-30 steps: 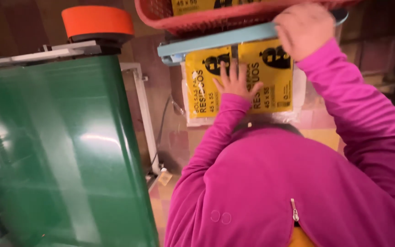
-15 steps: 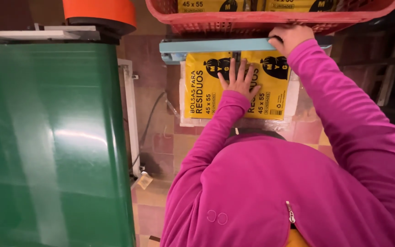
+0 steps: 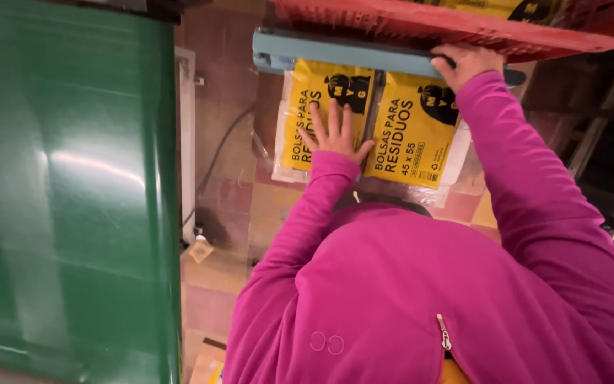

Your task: Folding black plastic bags and placing them into yellow retail packaging sleeves.

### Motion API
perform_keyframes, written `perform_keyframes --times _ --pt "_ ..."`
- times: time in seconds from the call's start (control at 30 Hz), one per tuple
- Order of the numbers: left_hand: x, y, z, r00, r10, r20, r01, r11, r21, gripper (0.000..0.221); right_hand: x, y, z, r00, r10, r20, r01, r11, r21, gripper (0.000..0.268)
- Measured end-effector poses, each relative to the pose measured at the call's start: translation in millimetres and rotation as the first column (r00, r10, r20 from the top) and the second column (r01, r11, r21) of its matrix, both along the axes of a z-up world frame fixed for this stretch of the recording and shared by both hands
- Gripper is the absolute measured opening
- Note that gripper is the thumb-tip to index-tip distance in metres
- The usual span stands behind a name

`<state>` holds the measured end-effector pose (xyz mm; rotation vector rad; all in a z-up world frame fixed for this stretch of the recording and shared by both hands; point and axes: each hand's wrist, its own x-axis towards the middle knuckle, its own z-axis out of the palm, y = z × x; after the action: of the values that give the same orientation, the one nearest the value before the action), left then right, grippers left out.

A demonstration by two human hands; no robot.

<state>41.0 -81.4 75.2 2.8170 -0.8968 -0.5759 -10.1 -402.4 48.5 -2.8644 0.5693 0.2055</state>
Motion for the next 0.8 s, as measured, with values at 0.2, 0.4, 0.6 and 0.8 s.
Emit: perform_keyframes --times 0.2,0.4,0.6,0.8 --pt "-30 56 -20 0.993 -0.007 0.116 0.012 0.999 -0.04 0.103 -7 -1 2 0.989 0.057 0.137 -0.064 0.997 0.048 0.026" --pt "-41 94 -30 0.975 -0.103 0.197 0.134 0.98 -0.149 0.095 -8 -3 3 0.977 0.099 0.19 -0.111 0.992 0.052 0.024" --pt "-48 127 -38 0.965 -0.179 0.19 0.208 0.968 -0.143 0.085 -9 -4 4 0.976 0.119 0.185 -0.13 0.99 0.048 0.025" --pt "-55 152 -47 0.96 -0.183 0.214 0.221 0.96 -0.171 0.082 -8 -4 5 0.981 0.109 0.159 -0.12 0.991 0.062 0.026"
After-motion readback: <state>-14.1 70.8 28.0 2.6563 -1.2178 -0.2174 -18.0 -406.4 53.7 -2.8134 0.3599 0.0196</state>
